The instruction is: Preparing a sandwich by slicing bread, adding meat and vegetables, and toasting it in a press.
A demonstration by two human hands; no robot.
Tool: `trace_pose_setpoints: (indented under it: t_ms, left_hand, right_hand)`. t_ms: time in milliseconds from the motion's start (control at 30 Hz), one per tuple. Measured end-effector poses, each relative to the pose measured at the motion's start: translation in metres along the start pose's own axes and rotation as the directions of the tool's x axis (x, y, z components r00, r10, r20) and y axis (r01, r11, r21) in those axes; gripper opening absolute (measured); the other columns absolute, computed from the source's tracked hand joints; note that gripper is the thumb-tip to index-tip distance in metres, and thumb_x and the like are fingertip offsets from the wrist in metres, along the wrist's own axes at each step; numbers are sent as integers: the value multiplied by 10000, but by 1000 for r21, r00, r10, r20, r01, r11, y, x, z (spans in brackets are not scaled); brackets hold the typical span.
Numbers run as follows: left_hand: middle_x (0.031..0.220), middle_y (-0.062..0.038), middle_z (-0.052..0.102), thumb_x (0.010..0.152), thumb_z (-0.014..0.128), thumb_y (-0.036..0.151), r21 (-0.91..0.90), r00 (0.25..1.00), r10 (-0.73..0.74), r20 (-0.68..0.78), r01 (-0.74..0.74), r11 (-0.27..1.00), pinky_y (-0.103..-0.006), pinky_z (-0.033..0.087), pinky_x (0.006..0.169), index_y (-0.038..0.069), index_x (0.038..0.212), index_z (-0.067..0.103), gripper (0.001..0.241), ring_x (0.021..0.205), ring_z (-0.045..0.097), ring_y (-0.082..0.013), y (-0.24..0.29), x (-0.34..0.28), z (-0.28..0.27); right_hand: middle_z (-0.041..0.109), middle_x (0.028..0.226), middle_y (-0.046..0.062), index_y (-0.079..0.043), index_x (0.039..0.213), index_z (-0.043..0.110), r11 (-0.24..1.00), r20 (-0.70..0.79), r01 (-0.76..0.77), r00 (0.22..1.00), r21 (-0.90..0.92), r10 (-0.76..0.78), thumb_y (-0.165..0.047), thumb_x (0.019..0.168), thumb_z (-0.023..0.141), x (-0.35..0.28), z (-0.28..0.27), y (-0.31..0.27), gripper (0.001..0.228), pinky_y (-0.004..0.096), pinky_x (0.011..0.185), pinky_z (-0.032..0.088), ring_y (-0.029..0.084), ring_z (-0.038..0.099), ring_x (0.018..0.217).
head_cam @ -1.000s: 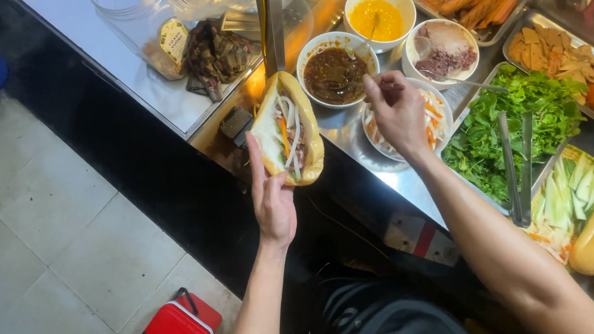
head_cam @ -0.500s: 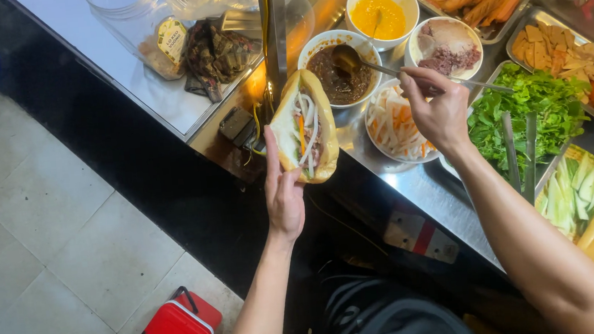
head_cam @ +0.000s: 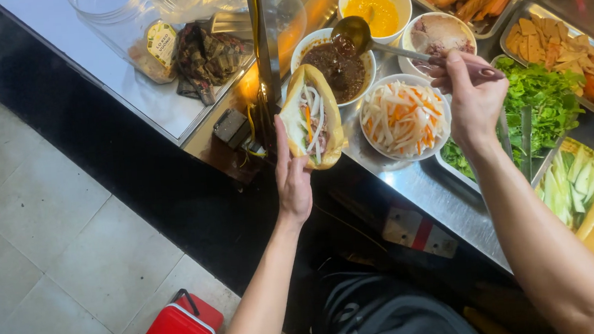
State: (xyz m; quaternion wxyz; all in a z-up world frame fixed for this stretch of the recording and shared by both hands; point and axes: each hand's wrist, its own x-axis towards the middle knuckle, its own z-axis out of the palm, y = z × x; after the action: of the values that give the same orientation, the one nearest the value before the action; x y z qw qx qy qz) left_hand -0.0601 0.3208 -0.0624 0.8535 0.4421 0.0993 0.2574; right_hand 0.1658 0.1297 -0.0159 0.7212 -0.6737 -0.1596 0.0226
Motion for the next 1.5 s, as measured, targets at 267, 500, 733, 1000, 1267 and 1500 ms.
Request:
trace_pose_setpoints:
  t_ms: [267,500,733,1000,1267,1500]
  left_hand:
    - [1771,-122,45,978,360,78,7,998,55,7,-55,998,-332,314,1247,121,1680,0,790,1555,291,-216,-19,41,19]
    - [1797,-54,-2,941,368,38,18,994,94,-51,-94,995,-230,388,867,140,1693,47,824,1144,375,-135,-12,56,44]
    - [1787,-44,-76,954,344,26,-67,998,46,-38,-48,997,-272,370,1171,131,1689,49,798,1583,173,-145,11,42,63]
    - [1787,-107,-10,910,348,-6,-132,999,33,21,-30,991,-339,293,1232,75,1674,44,826,1604,169,-262,46,1,84]
    - [1769,-85,-17,890,333,-20,-98,1000,9,-4,-9,995,-374,279,1243,82,1662,34,834,1591,175,-249,42,8,78]
    - [1761,-96,9,922,340,-13,-138,999,1,-49,-8,990,-417,243,1265,102,1666,24,817,1589,175,-272,42,0,48]
  right_hand:
    - [740,1026,172,97,1217,696,997,52,80,995,-18,-79,-132,1138,688,-29,-27,-68,243,294,775,568,196,714,854]
    - [727,1011,182,114,1200,676,996,132,88,988,-30,-84,-94,1154,671,-74,-33,-86,213,294,767,591,199,718,848]
    - [721,1069,200,115,1253,652,992,137,123,983,10,-123,-64,1170,651,-87,-31,-85,198,298,793,590,206,716,860]
    - [726,1014,190,96,1255,661,935,101,341,938,-98,-331,-86,1142,629,-72,-12,-109,217,295,770,607,193,722,832]
    - [727,1088,188,100,1268,644,961,74,272,958,55,-276,-97,1194,640,-84,-9,-107,211,309,819,609,206,723,895]
    - [744,1088,150,45,1280,675,982,-27,-83,996,172,89,-184,1105,632,-78,3,-59,290,286,852,598,179,727,918]
